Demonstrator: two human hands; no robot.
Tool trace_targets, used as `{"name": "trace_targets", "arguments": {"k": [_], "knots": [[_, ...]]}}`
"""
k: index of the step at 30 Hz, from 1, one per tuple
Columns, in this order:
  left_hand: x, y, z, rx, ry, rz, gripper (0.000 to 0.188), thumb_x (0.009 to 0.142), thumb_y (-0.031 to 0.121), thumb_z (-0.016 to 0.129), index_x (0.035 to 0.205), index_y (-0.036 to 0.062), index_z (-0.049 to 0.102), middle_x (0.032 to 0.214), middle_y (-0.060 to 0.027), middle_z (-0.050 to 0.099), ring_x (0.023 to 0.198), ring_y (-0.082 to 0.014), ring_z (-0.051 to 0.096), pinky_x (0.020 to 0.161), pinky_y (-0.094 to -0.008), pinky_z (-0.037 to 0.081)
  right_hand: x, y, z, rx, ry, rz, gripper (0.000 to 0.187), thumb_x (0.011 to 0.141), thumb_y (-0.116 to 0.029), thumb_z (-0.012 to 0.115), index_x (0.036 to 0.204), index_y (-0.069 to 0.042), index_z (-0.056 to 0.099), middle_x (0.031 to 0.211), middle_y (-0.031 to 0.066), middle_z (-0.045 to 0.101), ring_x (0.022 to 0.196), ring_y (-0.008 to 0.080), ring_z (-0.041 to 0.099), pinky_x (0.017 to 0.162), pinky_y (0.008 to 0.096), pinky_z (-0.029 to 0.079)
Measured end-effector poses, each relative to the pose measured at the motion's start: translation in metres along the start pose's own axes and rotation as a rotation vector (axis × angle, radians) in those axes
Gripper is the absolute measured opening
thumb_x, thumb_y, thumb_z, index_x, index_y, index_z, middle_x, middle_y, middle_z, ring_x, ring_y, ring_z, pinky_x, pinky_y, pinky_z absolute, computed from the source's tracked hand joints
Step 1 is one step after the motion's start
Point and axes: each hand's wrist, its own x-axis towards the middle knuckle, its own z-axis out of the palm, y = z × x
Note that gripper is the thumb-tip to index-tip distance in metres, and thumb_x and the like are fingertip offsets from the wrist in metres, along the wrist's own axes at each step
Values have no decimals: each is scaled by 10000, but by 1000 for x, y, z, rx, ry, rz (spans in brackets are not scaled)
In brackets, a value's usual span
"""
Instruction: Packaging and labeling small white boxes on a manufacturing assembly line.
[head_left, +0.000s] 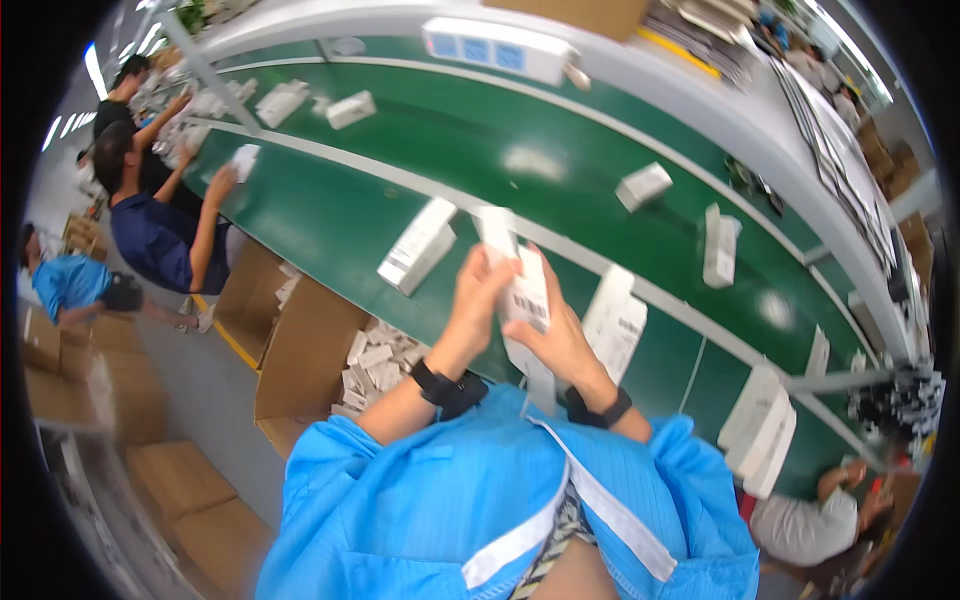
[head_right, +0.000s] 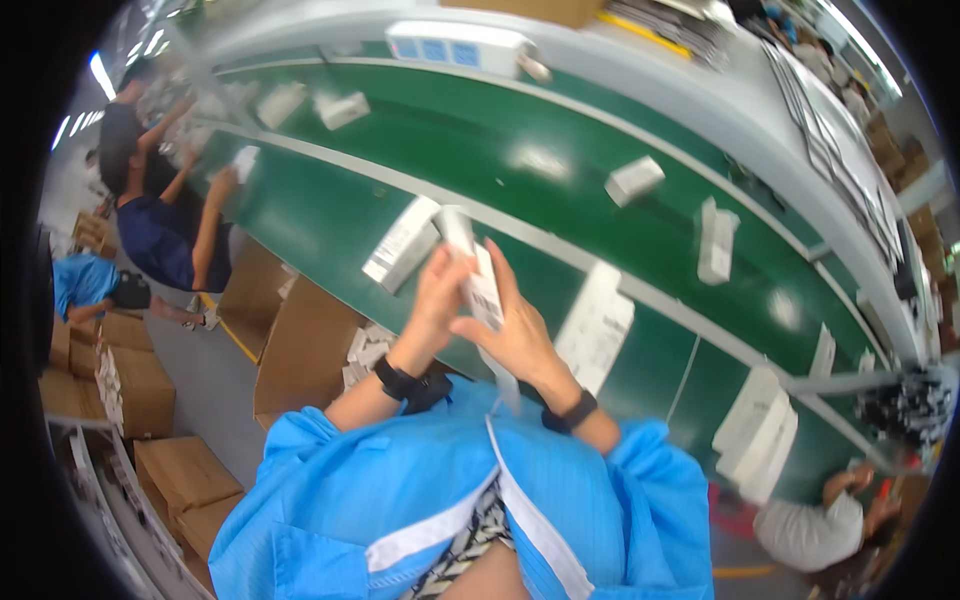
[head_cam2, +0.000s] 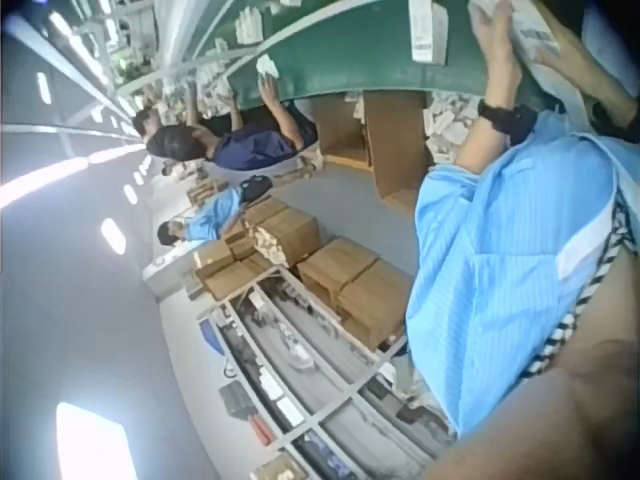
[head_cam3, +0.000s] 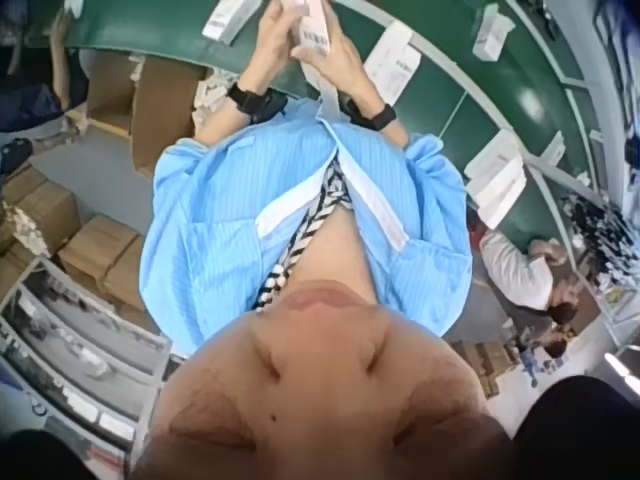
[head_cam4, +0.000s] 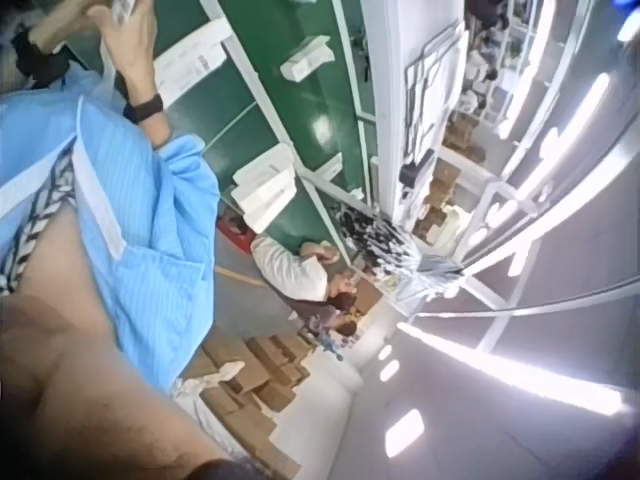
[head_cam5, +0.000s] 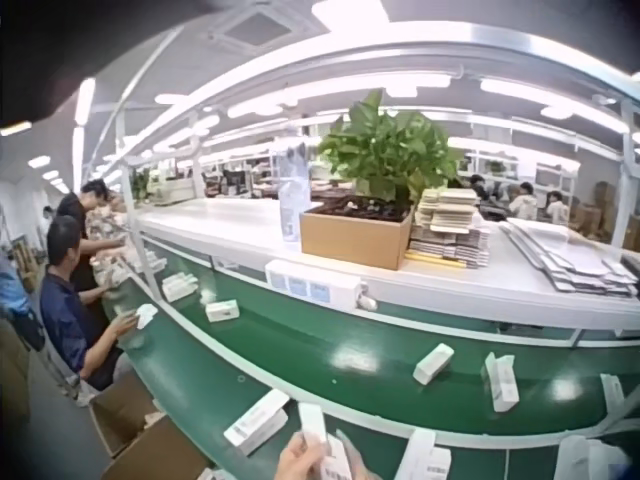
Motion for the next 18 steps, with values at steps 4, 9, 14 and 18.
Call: {"name": "trace_targets", "arguments": {"k": [4, 9, 14, 18], "knots": [[-4, -4, 11, -112, -90, -1, 674, 969, 272, 547, 1519, 25, 246, 1425, -118, 461, 1308, -198, 442, 1105, -318, 323, 5, 4, 5, 279, 152, -71, 1069, 796, -353, 803, 1555, -35, 122, 1478, 188, 395, 1350, 284, 425, 1086, 391, 383], [-27, 26, 44, 110, -28, 214, 516, 1047, 294, 428, 1480, 40, 310, 1216, -119, 562, 1096, -173, 531, 954, -280, 415, 15, -3, 8, 248, 407, -64, 841, 811, -66, 723, 1517, -30, 267, 1356, 165, 489, 1245, 271, 512, 1052, 372, 414], [-12, -1, 10, 253, -15, 225, 326, 1057, 300, 414, 1187, 27, 537, 1223, -61, 533, 1109, -118, 502, 949, -263, 408, 19, 9, 13, 43, 388, -113, 584, 825, -24, 705, 1366, -40, 485, 1238, 121, 532, 1126, 234, 570, 997, 346, 455], [-6, 21, 21, 43, 23, 304, 225, 1019, 228, 522, 1070, 15, 576, 1049, -39, 560, 985, -131, 548, 887, -275, 434, 21, -2, 21, 220, 384, -42, 488, 891, -88, 688, 1314, -50, 448, 1195, 113, 536, 1072, 190, 567, 900, 302, 484]]}}
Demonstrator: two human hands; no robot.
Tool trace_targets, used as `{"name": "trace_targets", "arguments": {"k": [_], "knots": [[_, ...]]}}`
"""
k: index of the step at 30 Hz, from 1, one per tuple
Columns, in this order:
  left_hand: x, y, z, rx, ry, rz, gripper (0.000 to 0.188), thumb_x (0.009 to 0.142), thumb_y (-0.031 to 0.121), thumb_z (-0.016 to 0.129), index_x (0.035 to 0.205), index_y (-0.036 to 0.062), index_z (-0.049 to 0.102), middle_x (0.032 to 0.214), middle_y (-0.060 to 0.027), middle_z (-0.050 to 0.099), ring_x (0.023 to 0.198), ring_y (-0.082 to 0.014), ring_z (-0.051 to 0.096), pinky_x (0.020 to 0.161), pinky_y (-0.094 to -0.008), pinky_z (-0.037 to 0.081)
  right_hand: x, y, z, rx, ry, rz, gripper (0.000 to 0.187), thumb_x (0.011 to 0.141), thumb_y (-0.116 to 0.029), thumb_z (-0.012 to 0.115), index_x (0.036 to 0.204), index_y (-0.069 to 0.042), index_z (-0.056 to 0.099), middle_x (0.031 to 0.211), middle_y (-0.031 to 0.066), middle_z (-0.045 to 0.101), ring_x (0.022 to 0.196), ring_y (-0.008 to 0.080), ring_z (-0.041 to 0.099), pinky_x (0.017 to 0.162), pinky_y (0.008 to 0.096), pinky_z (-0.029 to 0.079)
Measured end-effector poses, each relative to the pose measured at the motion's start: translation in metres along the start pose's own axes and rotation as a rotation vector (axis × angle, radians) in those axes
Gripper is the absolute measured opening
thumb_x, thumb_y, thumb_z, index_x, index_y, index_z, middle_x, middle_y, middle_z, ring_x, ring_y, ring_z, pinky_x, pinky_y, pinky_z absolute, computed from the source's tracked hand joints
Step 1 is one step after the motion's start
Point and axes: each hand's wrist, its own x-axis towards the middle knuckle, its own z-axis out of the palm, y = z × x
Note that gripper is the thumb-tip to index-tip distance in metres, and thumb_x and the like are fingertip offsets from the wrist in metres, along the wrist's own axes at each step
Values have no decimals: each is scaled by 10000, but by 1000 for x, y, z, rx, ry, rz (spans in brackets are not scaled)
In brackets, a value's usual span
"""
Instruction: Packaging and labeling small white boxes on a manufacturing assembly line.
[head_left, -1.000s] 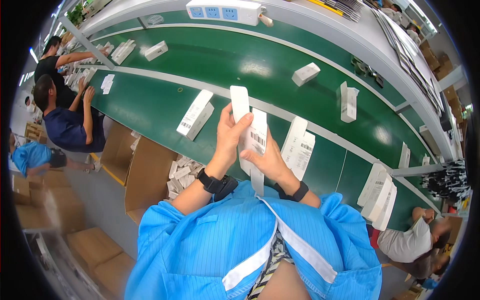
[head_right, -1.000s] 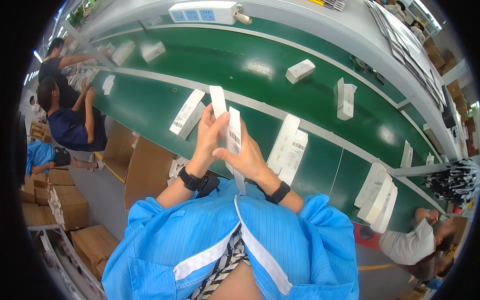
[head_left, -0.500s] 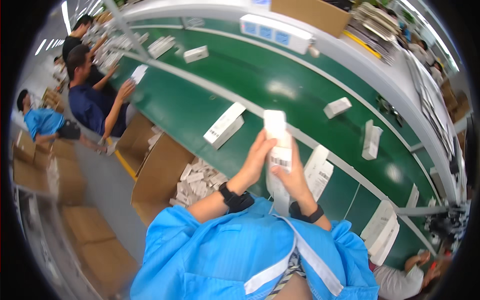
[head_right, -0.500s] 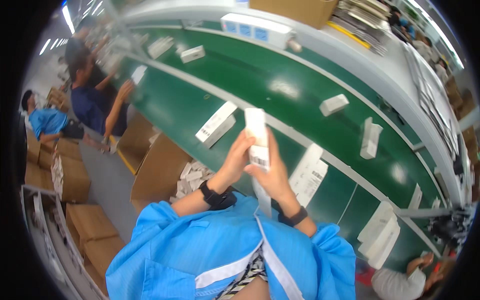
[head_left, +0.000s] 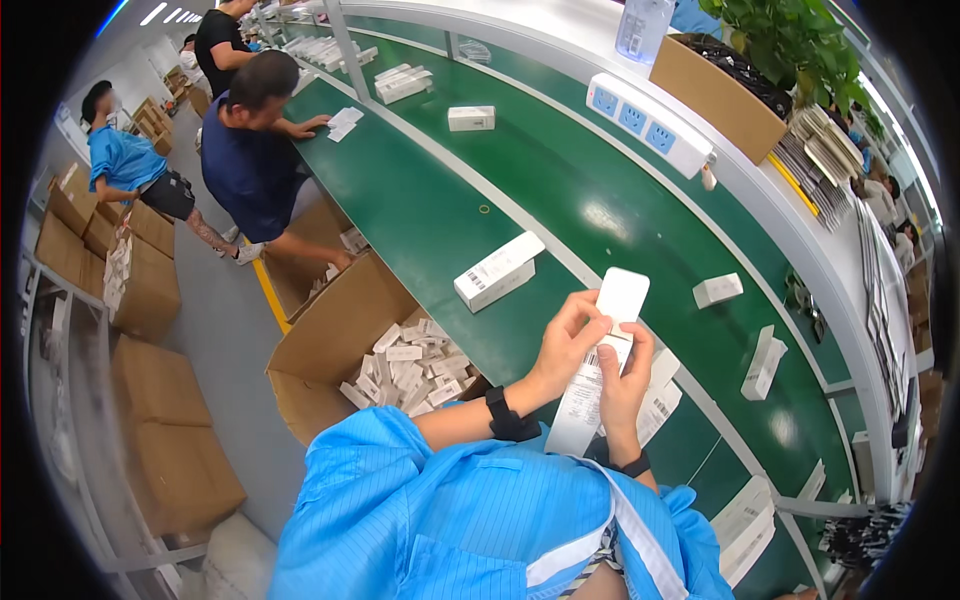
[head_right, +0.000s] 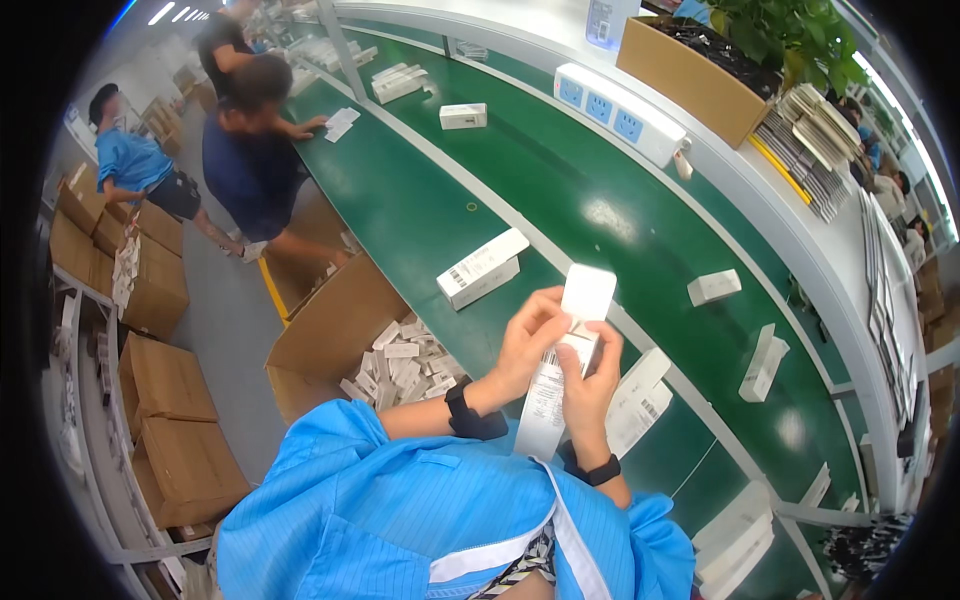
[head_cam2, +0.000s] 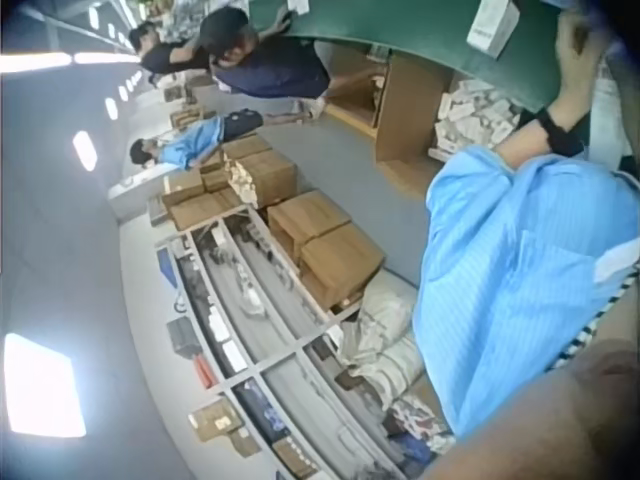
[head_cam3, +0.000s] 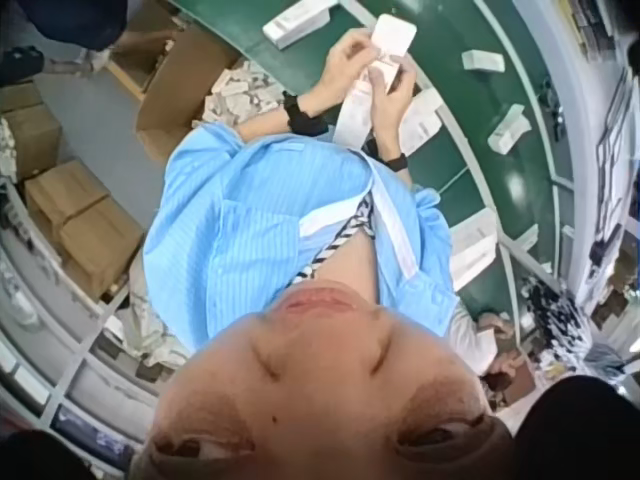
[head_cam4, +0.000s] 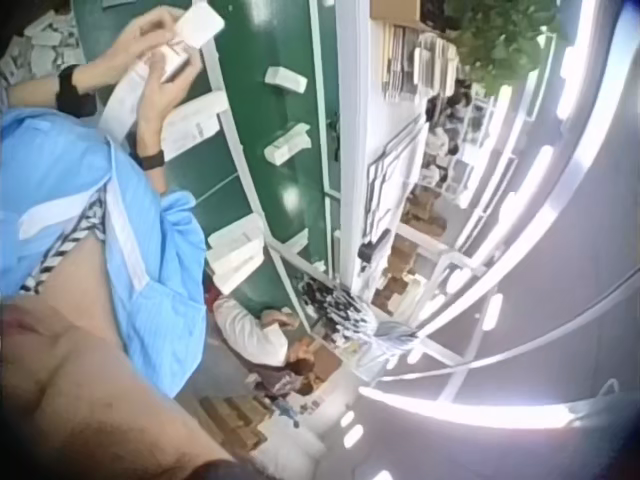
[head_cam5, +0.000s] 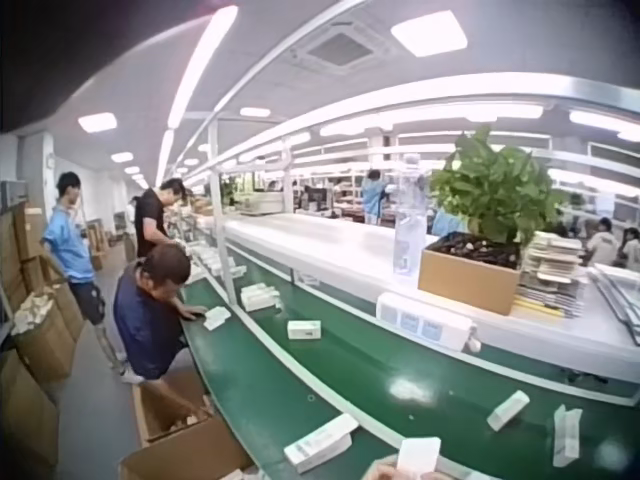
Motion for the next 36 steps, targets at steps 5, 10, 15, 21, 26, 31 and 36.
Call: {"name": "trace_targets", "arguments": {"k": [5, 10, 15, 21, 26, 31, 36], "knots": [[7, 1, -23, 58, -220, 27, 217, 919, 98, 644, 1107, 13, 578, 1101, -65, 563, 1086, -151, 563, 933, -284, 453, -4, -18, 5, -13, 15, 98, 608, 919, -124, 680, 1423, -74, 345, 1166, 132, 543, 1050, 173, 570, 860, 291, 486], [0, 7, -11, -37, -18, -39, 179, 901, 97, 661, 1061, 28, 624, 1127, -60, 603, 1054, -119, 580, 881, -269, 477, -4, -3, 7, -5, -34, 37, 751, 883, -127, 729, 1484, -41, 286, 1104, 131, 550, 977, 207, 643, 786, 310, 548], [0, -2, -20, -69, -26, -79, 80, 912, 72, 632, 961, 9, 636, 1049, -63, 594, 972, -111, 568, 844, -246, 460, -2, -3, 10, -13, -43, 98, 744, 878, -93, 713, 1493, -46, 296, 1131, 139, 562, 991, 213, 639, 817, 317, 545], [6, -11, -34, 5, -29, 69, 135, 934, 109, 635, 868, -8, 635, 1012, -70, 618, 920, -112, 564, 828, -261, 455, 5, 10, 18, -46, -72, 75, 756, 850, -86, 729, 1487, -58, 323, 1086, 120, 568, 946, 187, 641, 768, 289, 537], [5, -12, -37, 61, -2, 57, 156, 941, 120, 637, 914, -13, 713, 1050, -92, 650, 916, -134, 600, 812, -261, 474, 8, 9, 21, -47, -98, 151, 797, 844, -212, 770, 1486, -64, 321, 1043, 127, 597, 882, 190, 665, 720, 287, 539], [4, -16, -54, 76, 17, 3, 151, 927, 96, 649, 890, -27, 728, 988, -83, 666, 903, -141, 619, 797, -264, 482, 3, 18, 17, -63, -138, 158, 807, 841, -287, 785, 1473, -54, 341, 1074, 122, 591, 870, 186, 649, 730, 302, 533], [17, 45, -144, 675, 278, 100, 210, 931, 165, 663, 841, -21, 698, 922, -54, 695, 834, -109, 610, 763, -250, 474, -17, 89, -93, -575, 393, 180, 761, 785, -304, 826, 1390, -37, 448, 1151, 164, 562, 1036, 256, 593, 864, 383, 495]]}}
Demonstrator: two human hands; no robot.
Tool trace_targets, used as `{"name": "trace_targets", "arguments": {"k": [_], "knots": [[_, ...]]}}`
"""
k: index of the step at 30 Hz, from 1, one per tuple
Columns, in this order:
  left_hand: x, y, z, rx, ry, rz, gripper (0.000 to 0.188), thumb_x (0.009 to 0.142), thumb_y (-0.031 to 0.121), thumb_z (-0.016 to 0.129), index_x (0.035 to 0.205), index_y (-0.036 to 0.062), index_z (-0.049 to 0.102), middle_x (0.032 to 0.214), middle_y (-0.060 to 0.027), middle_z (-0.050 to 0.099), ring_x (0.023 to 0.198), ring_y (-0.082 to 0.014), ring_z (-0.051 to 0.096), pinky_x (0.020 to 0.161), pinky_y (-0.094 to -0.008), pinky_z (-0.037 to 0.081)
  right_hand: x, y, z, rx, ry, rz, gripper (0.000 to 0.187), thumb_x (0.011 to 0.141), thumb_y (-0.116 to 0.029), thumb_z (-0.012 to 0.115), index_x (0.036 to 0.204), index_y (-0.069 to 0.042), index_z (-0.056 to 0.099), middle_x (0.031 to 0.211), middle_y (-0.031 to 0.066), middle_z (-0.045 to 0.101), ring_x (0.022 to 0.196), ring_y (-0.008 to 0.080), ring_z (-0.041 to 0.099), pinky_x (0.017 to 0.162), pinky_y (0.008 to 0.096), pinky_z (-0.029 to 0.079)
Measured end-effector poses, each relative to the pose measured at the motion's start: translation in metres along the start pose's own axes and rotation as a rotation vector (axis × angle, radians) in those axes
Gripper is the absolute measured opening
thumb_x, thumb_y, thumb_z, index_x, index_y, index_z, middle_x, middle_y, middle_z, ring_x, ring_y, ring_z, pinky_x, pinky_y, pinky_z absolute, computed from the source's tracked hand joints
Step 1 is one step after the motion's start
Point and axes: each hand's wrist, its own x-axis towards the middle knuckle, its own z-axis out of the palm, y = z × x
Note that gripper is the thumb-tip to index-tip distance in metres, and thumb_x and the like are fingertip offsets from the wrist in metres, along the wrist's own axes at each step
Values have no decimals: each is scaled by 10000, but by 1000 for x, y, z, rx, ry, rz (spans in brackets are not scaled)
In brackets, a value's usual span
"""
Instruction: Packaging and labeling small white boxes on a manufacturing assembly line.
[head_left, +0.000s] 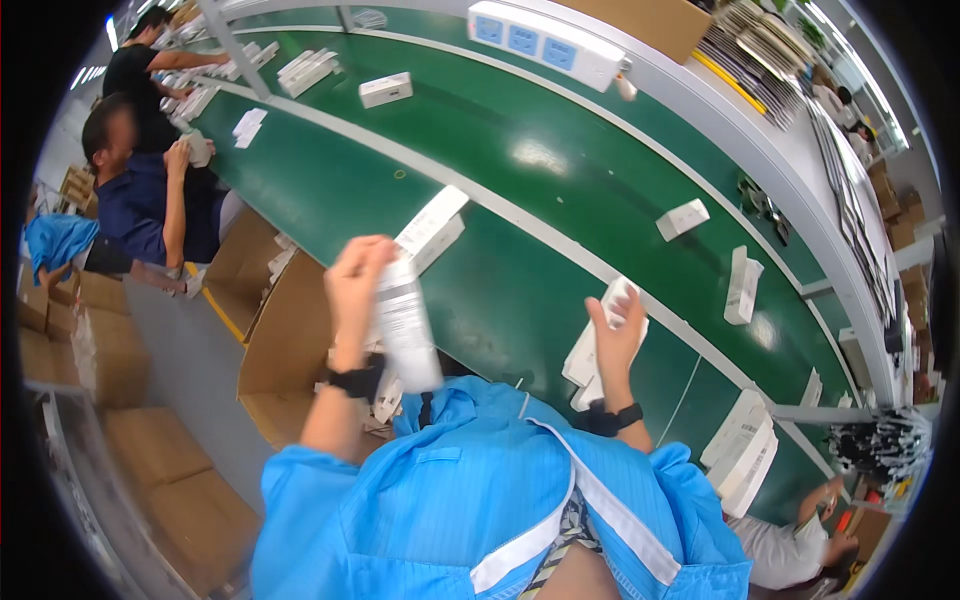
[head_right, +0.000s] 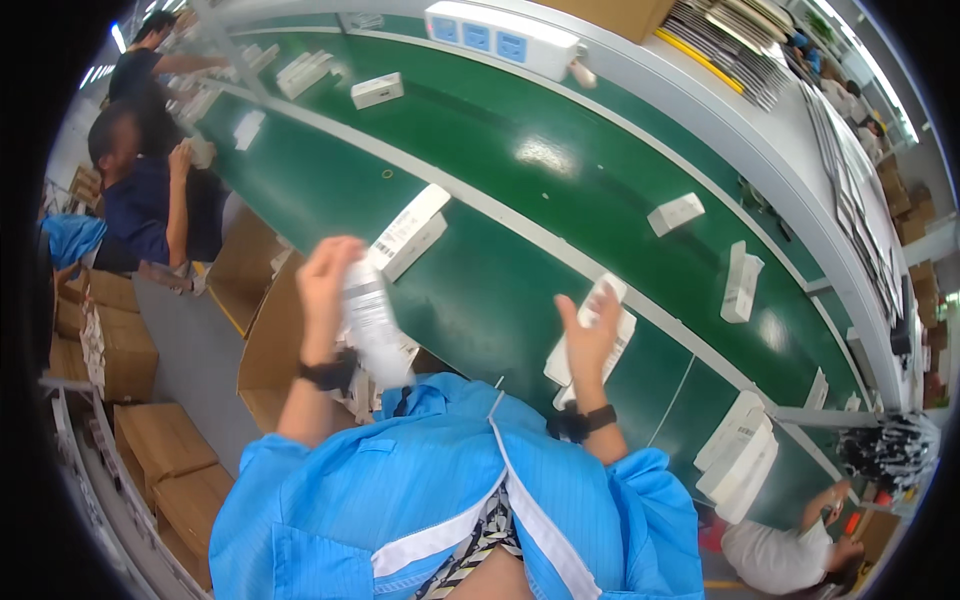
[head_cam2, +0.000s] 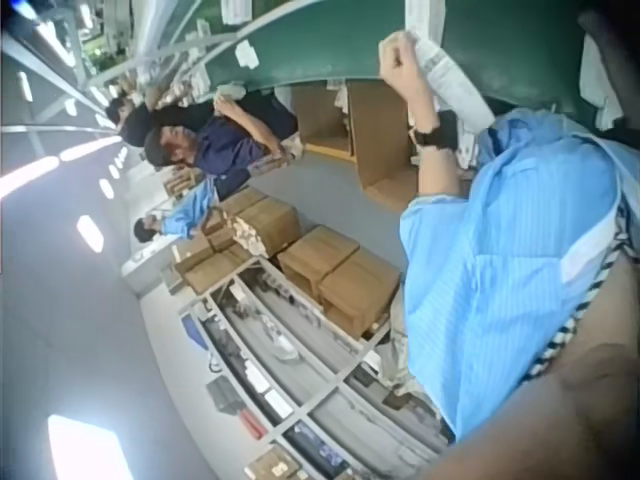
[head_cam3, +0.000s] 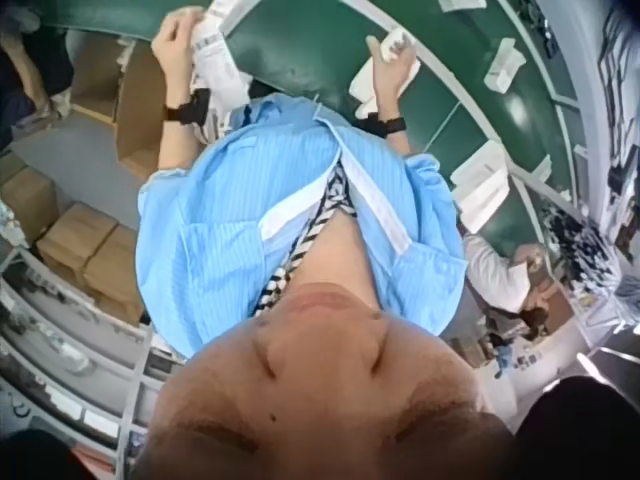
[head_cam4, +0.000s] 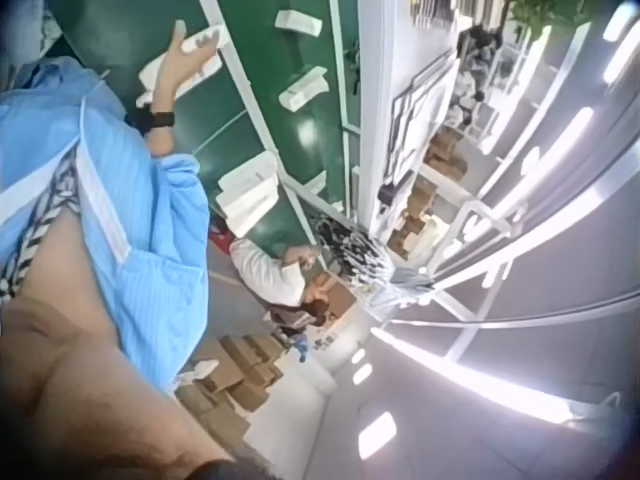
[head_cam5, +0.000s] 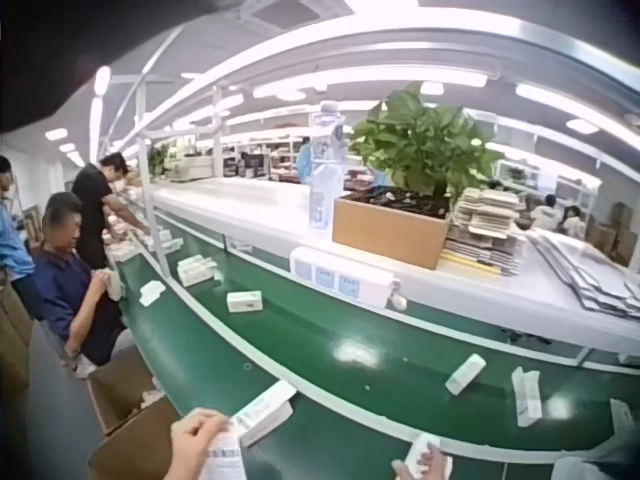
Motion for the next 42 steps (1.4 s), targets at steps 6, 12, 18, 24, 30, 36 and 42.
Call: {"name": "trace_targets", "arguments": {"k": [6, 12, 18, 24, 30, 36, 42], "knots": [[-20, -46, -67, 82, 0, -131, 174, 929, 140, 674, 1004, -14, 703, 1003, -44, 684, 942, -122, 623, 830, -257, 484, -27, 141, -42, -516, 192, 215, 607, 698, -280, 857, 1180, -14, 602, 1041, 149, 587, 976, 307, 602, 846, 384, 496], [-35, -21, 36, -15, -463, -103, 194, 935, 145, 669, 1060, 1, 703, 999, -59, 709, 937, -124, 643, 856, -260, 496, -17, 170, -64, -268, 171, 314, 425, 703, -369, 857, 844, -8, 684, 791, 121, 709, 736, 246, 672, 702, 356, 527], [-54, 7, 98, -119, -744, -129, 205, 927, 150, 677, 1080, 15, 700, 1015, -70, 719, 960, -152, 664, 875, -285, 509, -14, 205, -84, 7, 110, 463, 343, 779, -206, 822, 979, 25, 665, 885, 98, 706, 718, 150, 659, 630, 292, 525], [-71, -7, 140, -137, -720, -169, 666, 892, 267, 733, 1448, 73, 423, 1428, -148, 493, 1300, -231, 486, 1033, -385, 432, -20, 44, -71, 555, -170, 147, 193, 866, -36, 709, 1045, 15, 660, 917, 80, 697, 824, 130, 664, 733, 244, 524], [-70, 33, 175, -579, -519, -342, 580, 919, 196, 679, 1371, 1, 374, 1215, -115, 577, 1119, -170, 562, 956, -323, 457, -39, -63, -31, 509, -368, -154, 369, 887, -170, 722, 1159, 20, 559, 1037, 145, 664, 937, 174, 661, 770, 303, 520], [-71, 38, 168, -705, -546, -364, 583, 906, 179, 680, 1373, -3, 381, 1201, -113, 586, 1087, -177, 580, 944, -316, 464, -34, -79, -25, 434, -510, -232, 723, 841, -385, 767, 1352, -3, 427, 1193, 212, 613, 1088, 306, 634, 908, 391, 502], [-68, 32, 161, -574, -608, -349, 573, 959, 281, 574, 1413, -1, 368, 1243, -131, 563, 1137, -195, 560, 978, -332, 445, -28, -76, -12, 424, -484, -275, 968, 815, -408, 788, 1519, -36, 237, 1314, 243, 554, 1195, 363, 588, 983, 410, 479]]}}
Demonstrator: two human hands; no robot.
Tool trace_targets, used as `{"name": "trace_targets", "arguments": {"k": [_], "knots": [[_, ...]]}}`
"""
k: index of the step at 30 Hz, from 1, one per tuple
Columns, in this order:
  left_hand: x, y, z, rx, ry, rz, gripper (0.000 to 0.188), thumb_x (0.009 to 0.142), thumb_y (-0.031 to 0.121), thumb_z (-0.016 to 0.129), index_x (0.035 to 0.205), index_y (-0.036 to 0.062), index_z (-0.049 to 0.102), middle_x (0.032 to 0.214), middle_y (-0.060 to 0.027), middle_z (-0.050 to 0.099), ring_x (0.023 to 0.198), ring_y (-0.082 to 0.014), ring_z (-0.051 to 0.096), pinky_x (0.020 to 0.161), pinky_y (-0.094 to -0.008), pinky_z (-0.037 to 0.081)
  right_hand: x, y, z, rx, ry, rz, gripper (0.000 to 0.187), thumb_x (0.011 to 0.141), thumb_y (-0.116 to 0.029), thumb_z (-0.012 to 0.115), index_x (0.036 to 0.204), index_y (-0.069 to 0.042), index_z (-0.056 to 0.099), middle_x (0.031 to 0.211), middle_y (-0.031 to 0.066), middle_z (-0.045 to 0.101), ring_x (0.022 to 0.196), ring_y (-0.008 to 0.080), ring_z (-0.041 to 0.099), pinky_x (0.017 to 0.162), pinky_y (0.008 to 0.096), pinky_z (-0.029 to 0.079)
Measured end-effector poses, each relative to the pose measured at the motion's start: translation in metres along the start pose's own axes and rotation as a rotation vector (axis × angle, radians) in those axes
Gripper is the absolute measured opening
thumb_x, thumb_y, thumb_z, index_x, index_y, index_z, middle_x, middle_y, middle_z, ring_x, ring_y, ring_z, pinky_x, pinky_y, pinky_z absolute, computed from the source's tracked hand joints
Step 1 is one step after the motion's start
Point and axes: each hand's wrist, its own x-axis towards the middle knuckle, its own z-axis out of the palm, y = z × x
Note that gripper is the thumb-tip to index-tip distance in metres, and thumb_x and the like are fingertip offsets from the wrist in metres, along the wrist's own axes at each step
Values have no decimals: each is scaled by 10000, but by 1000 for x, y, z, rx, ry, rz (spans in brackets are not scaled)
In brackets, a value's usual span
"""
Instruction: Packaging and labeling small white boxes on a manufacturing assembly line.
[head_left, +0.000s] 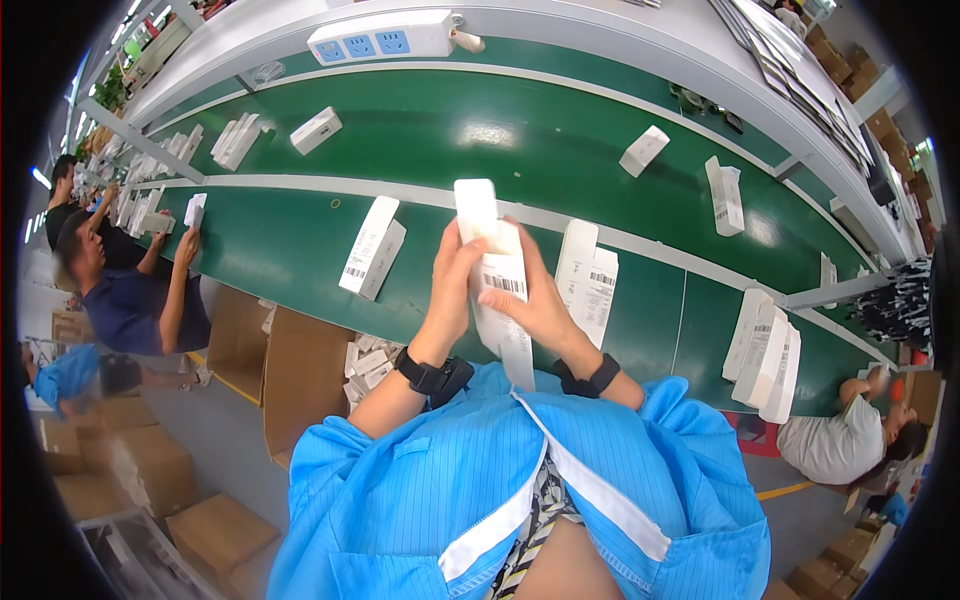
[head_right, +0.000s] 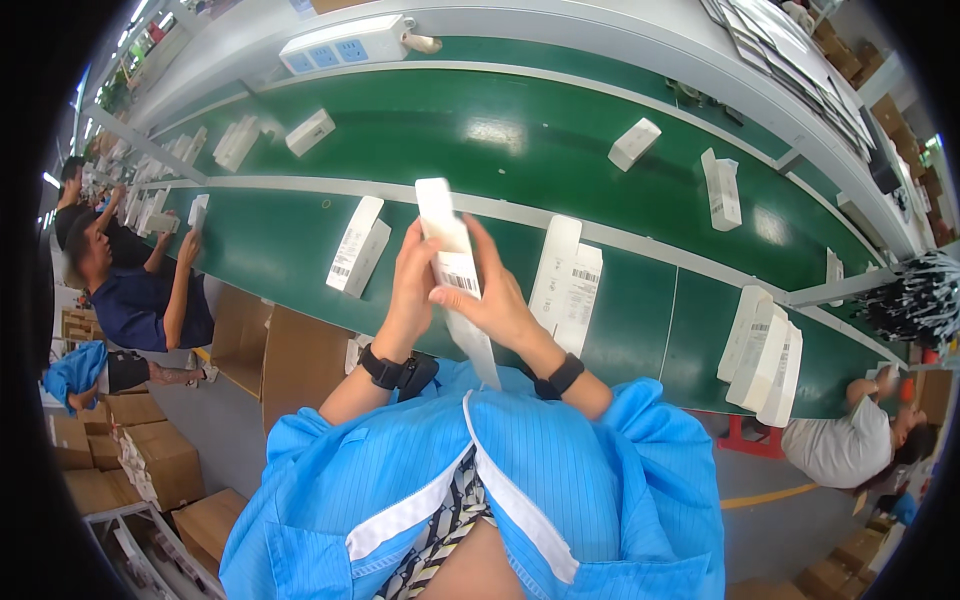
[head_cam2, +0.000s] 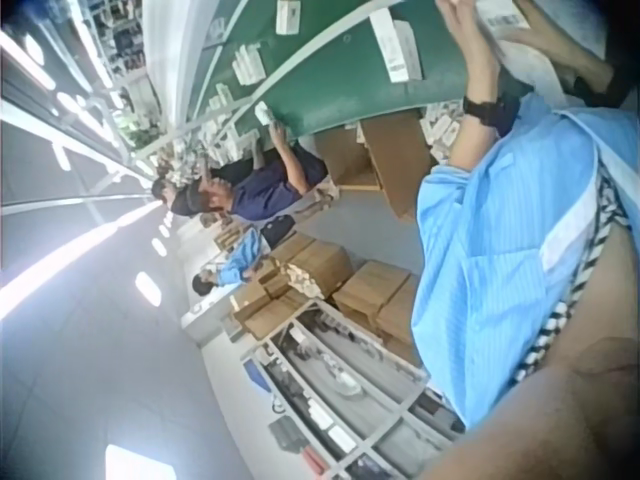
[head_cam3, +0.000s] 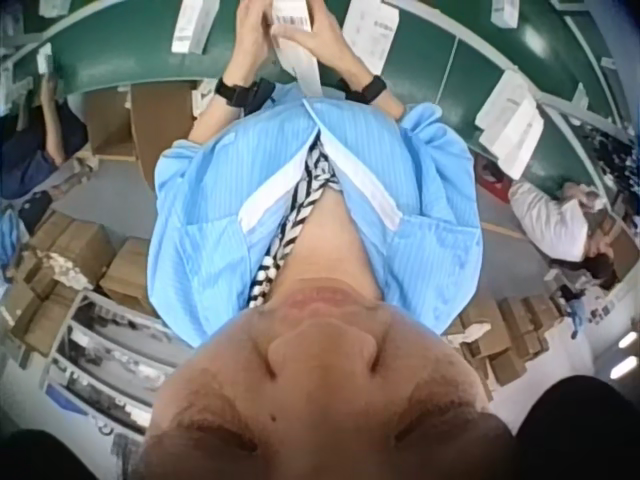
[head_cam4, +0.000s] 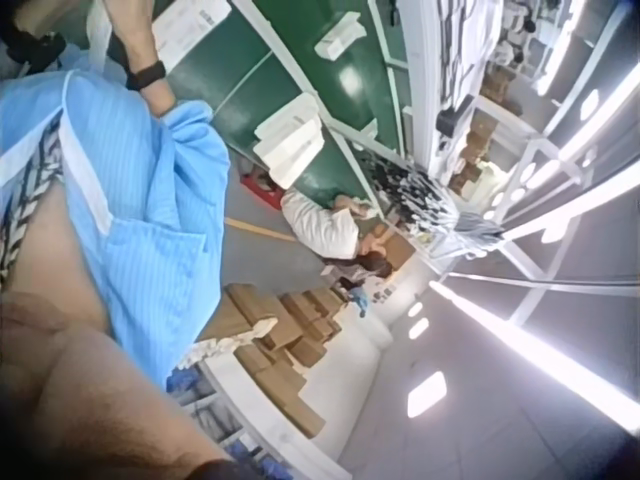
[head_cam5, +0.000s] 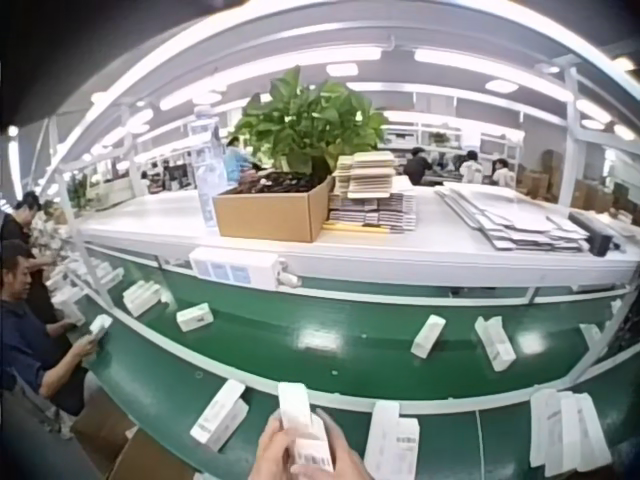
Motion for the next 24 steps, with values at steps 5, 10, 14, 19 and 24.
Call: {"name": "trace_targets", "arguments": {"k": [5, 10, 14, 19, 24], "knots": [[-21, 9, 29, -100, 18, 159, 649, 1021, 395, 407, 1538, 41, 237, 1364, -161, 489, 1257, -225, 490, 1013, -313, 417, 2, -1, 3, 211, 197, 10, 991, 773, -279, 839, 1534, -63, 242, 1343, 223, 531, 1215, 312, 575, 981, 382, 482], [-21, -5, 18, 198, 98, 250, 474, 1070, 418, 307, 1189, 28, 548, 1143, -110, 583, 1017, -159, 571, 892, -307, 470, -1, -6, 0, -22, 228, -71, 683, 846, -225, 771, 1419, -43, 445, 1186, 151, 589, 1070, 249, 622, 893, 336, 505], [-17, -6, 12, 109, 99, 251, 361, 1059, 341, 404, 1195, 30, 525, 1100, -94, 595, 972, -155, 586, 856, -296, 486, -1, -15, 1, 163, 145, 26, 506, 888, -211, 736, 1290, -22, 497, 1110, 130, 597, 961, 210, 647, 782, 304, 532], [-12, 10, 19, -150, -8, 388, 304, 934, 48, 613, 1209, 28, 483, 1049, -88, 586, 1054, -158, 564, 892, -307, 487, -2, -22, 6, 294, 244, -1, 553, 895, -164, 726, 1318, -16, 401, 1091, 158, 587, 887, 213, 685, 674, 293, 569], [-16, 20, 22, -87, -1, 337, 205, 921, 59, 641, 1107, 24, 563, 1001, -73, 596, 982, -140, 586, 835, -293, 503, -4, -23, 7, 299, 201, 5, 642, 889, -161, 731, 1373, -14, 335, 1120, 181, 570, 869, 221, 695, 664, 299, 581]]}}
